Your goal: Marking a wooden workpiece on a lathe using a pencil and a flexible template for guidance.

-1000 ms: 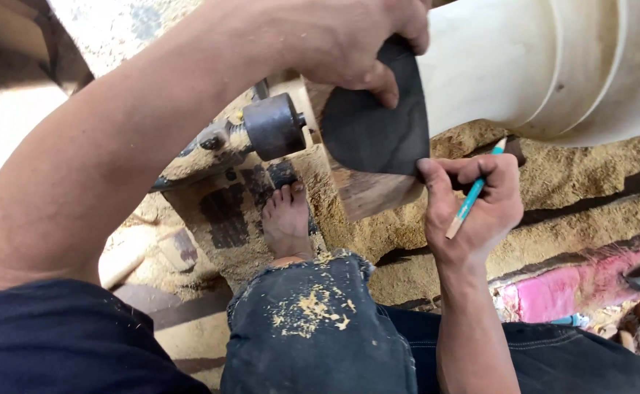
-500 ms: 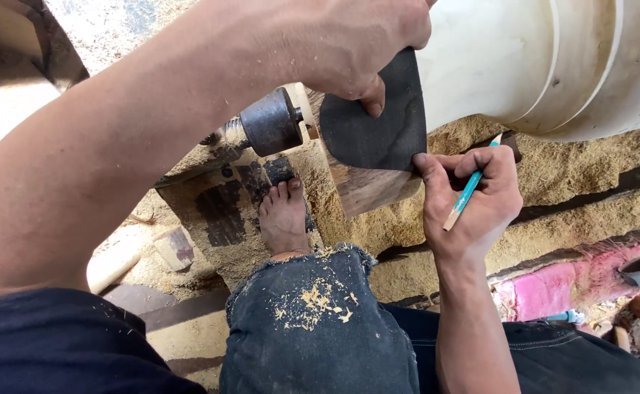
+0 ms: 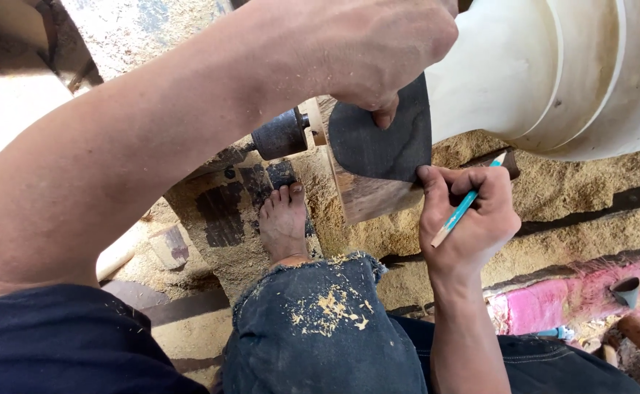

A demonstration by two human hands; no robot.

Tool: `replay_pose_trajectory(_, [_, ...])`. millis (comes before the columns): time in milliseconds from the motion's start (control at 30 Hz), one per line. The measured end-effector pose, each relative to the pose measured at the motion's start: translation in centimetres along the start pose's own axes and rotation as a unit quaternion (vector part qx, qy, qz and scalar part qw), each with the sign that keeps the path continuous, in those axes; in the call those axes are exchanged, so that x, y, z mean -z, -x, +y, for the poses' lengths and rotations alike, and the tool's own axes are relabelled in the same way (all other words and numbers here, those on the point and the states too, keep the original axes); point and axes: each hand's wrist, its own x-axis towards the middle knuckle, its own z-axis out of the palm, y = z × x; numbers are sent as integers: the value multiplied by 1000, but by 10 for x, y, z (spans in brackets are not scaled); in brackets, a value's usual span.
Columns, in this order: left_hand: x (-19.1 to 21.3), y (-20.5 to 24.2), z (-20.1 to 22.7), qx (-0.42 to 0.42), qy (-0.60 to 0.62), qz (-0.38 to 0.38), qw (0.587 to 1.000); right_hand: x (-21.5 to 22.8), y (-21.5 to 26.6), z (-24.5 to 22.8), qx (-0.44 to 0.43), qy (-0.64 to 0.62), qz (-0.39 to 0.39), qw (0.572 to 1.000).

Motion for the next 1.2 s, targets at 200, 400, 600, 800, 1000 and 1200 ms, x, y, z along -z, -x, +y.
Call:
replay_pose_trajectory(200, [-4,-9,-2,-3,7,5,1000,1,2,-2,27,52,4,998])
replay_pose_trajectory(400, [13,-2,9,29,-72,-20,997,1,0,-5,21,37,-9,999])
replay_pose_trajectory(600, [19,-1,15,35,-116,-35,992,5,-2,-8,9,83,-24,996])
replay_pose_trajectory(800, [24,8,24,36,-168,-43,984,1,-2,0,0,28,-29,999])
replay_pose_trajectory(1000, [22,7,15,33,-115,-38,992,-2,3,6,17,48,-13,999])
replay_pose_trajectory(1200, [34,2,18,53,-94,-80,991,-2,0,1,22,59,-9,998])
